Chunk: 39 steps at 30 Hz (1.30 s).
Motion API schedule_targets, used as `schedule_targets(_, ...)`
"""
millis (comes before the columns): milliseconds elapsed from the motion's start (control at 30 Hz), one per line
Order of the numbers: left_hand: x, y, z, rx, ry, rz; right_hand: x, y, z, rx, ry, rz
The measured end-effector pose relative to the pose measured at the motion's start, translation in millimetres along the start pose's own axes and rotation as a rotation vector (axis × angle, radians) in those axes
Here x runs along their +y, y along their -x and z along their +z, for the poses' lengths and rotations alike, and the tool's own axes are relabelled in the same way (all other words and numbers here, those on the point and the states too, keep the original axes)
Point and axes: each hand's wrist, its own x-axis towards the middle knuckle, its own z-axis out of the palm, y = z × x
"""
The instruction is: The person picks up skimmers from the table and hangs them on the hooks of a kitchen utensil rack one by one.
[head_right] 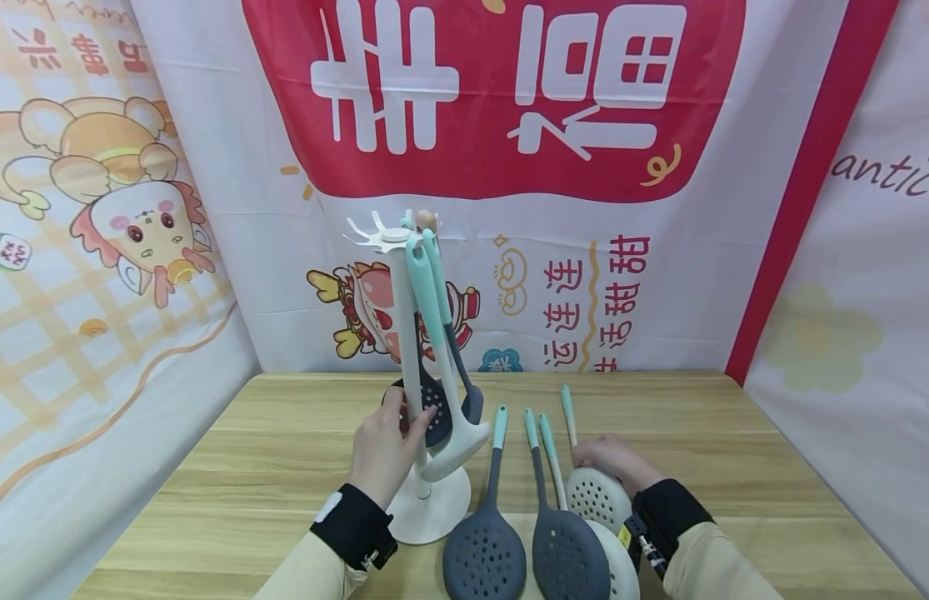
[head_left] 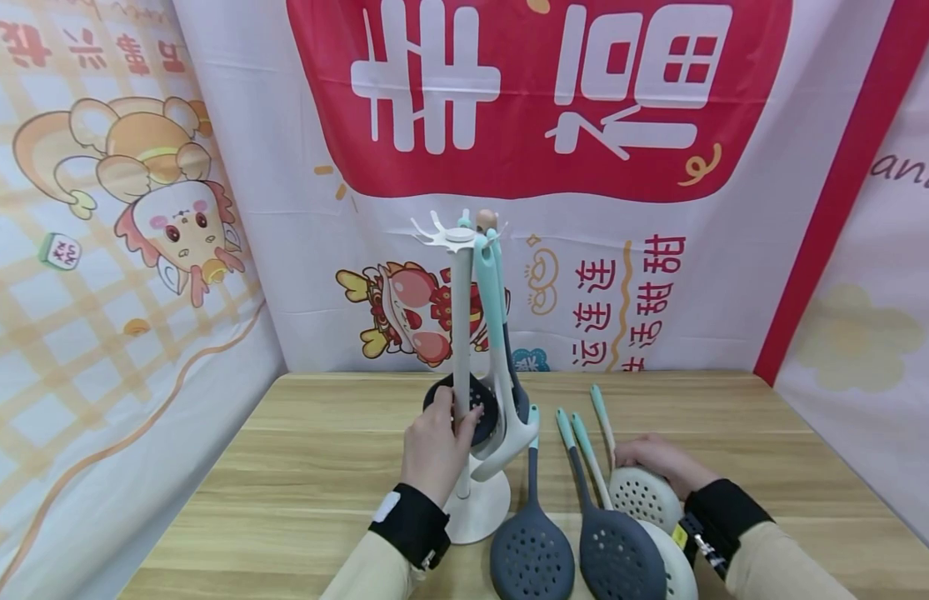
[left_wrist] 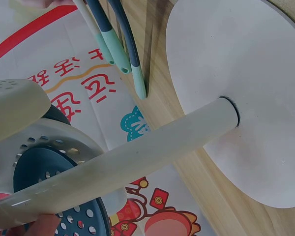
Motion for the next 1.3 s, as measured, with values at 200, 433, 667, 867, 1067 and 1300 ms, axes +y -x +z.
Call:
schedule_targets(200,-0.2,0.0,0.5,0.001,0.001,-0.002,-5,3,-6,-0.01,0.009,0.006)
schedule_targets(433,-0.4,0.2,0.8,-0.001,0.002,-0.009,-15,10,-20,0.022,-0.034,-0.029)
schedule_targets(667,-0.6,0.1,0.7,0.0,-0.005,-0.002,-26,18,-28,0.079,-0.047,-0.012)
schedule_targets(867,-0.3,-0.1,1.4,0.012,-0.004,0.008,-38,26,-31,0.108,-0.041,-0.062)
schedule_targets(1067,1.0,-0.9,2.4,0.028,0.004,0.033,-57,35,-34,0.145,-0.019,-0.115)
schedule_targets(1300,-1.8,-0.7,-1.5,-0.019,0.03,0.031,-97,56,-23,0.186,0.0,-0.221)
